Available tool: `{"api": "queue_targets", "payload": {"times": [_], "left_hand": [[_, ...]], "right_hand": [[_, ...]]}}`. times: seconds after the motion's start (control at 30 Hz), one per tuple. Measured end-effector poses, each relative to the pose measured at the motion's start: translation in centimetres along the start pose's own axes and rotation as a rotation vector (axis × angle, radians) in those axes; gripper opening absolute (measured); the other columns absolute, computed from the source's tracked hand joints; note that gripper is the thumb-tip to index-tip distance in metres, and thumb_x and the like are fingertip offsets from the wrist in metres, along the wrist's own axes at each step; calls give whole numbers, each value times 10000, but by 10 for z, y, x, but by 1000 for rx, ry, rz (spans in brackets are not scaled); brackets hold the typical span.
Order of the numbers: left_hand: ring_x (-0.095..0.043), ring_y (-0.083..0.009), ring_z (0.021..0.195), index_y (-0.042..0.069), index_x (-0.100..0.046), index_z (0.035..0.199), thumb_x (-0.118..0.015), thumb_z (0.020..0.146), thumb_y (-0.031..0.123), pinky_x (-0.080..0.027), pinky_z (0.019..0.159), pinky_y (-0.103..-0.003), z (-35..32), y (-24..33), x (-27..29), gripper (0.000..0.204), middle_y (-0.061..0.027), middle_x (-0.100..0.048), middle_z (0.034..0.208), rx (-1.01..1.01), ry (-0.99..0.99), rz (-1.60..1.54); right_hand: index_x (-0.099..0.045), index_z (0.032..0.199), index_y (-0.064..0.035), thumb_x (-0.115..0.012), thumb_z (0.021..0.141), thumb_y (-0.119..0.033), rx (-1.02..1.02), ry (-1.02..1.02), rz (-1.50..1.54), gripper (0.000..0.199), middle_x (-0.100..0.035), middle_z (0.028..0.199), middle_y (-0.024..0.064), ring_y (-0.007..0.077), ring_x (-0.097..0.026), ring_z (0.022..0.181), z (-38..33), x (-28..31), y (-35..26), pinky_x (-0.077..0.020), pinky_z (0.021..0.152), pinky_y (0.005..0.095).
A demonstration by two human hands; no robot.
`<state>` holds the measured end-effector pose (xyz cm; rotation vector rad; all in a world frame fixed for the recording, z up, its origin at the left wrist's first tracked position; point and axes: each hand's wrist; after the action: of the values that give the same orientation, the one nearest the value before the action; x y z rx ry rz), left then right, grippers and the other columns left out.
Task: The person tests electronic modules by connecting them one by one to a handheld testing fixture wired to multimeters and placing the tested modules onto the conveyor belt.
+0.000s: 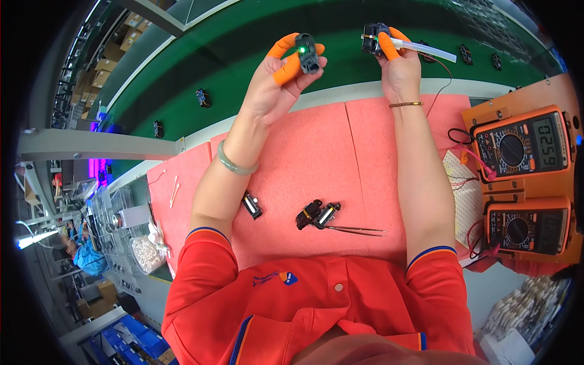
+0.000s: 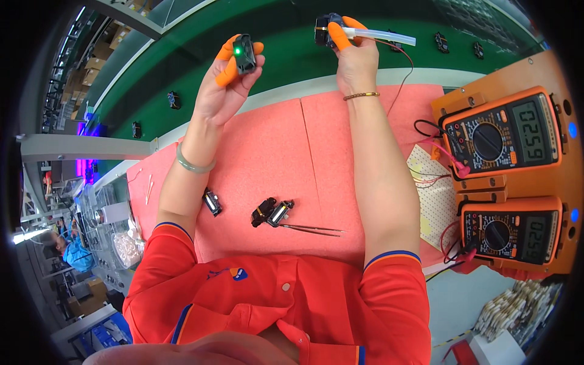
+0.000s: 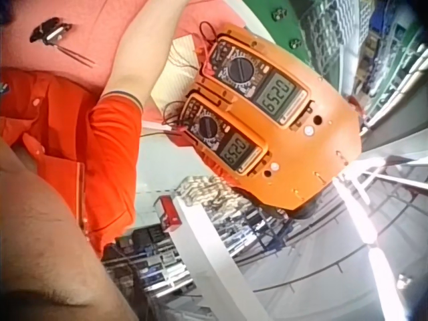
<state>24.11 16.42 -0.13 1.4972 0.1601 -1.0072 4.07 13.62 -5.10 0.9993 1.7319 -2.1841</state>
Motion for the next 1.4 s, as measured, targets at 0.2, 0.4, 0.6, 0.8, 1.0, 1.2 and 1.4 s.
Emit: {"api": "queue_targets", "payload": {"times": [0.2, 0.4, 0.6, 0.8, 1.0, 1.2, 1.4], "left_hand": [[-548, -230, 884, 25, -403, 1133, -500, 809, 84, -469, 782, -290, 42, -17, -2, 343, -161, -494, 1060, 129, 173, 56], [-570, -230, 773, 66, -542, 1011, -635, 702, 247, -454, 703, -287, 100, -76, -17, 370, -131, -578, 908, 63, 237, 1370], [-524, -270, 857, 122, -564, 991, -620, 681, 342, -450, 693, -346, 85, -59, 16, 385, -129, -548, 948, -349, 301, 2111], [-558, -243, 827, 94, -505, 976, -557, 729, 390, -466, 622, -380, -35, 77, 82, 389, -91, -551, 863, 264, 634, 2653], [-549, -222, 873, -8, -498, 1037, -568, 720, 22, -422, 754, -292, -73, 87, 114, 326, -149, -558, 954, 282, 561, 1893], [-537, -150, 863, -28, -486, 1025, -559, 742, 11, -422, 760, -240, -9, 33, 33, 295, -66, -544, 923, 44, 303, 1085], [-536, -140, 860, -26, -472, 1021, -536, 766, 17, -426, 766, -234, 14, -11, 20, 266, -73, -534, 947, 19, 268, 885]], "right_hand": [[-486, 1023, 1, -610, 732, -40, 121, 72, 100, 319, -518, 890, 58, 117, -507, 776, 11, 5, -6, -443, 667, 227], [-470, 1016, 20, -543, 772, -11, 172, 76, 172, 256, -511, 957, 87, 176, -514, 843, 13, 8, -19, -443, 753, 315], [-476, 1021, 6, -530, 785, -30, 135, 64, 161, 245, -526, 931, 76, 168, -516, 831, 9, 8, -11, -441, 730, 301], [-494, 1014, -1, -552, 767, -34, 79, 31, -4, 256, -524, 902, 52, 124, -509, 792, 3, -3, 0, -428, 692, 239], [-506, 981, 21, -619, 711, -36, 85, -31, -155, 298, -545, 852, 59, 96, -527, 748, -14, -19, 4, -445, 652, 213], [-489, 981, 31, -616, 707, -31, 84, -88, -158, 309, -552, 846, 59, 104, -539, 752, -24, -19, 3, -450, 664, 222], [-483, 986, 29, -613, 707, -27, 39, -131, -151, 312, -554, 846, 59, 101, -537, 772, -22, -20, 8, -438, 674, 217]]}}
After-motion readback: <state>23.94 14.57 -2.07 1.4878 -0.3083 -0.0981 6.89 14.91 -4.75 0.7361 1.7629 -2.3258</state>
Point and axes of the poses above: each hand's wrist, its own z-axis towards the middle knuckle, its own x-axis out of the back of the hand, y = z × x
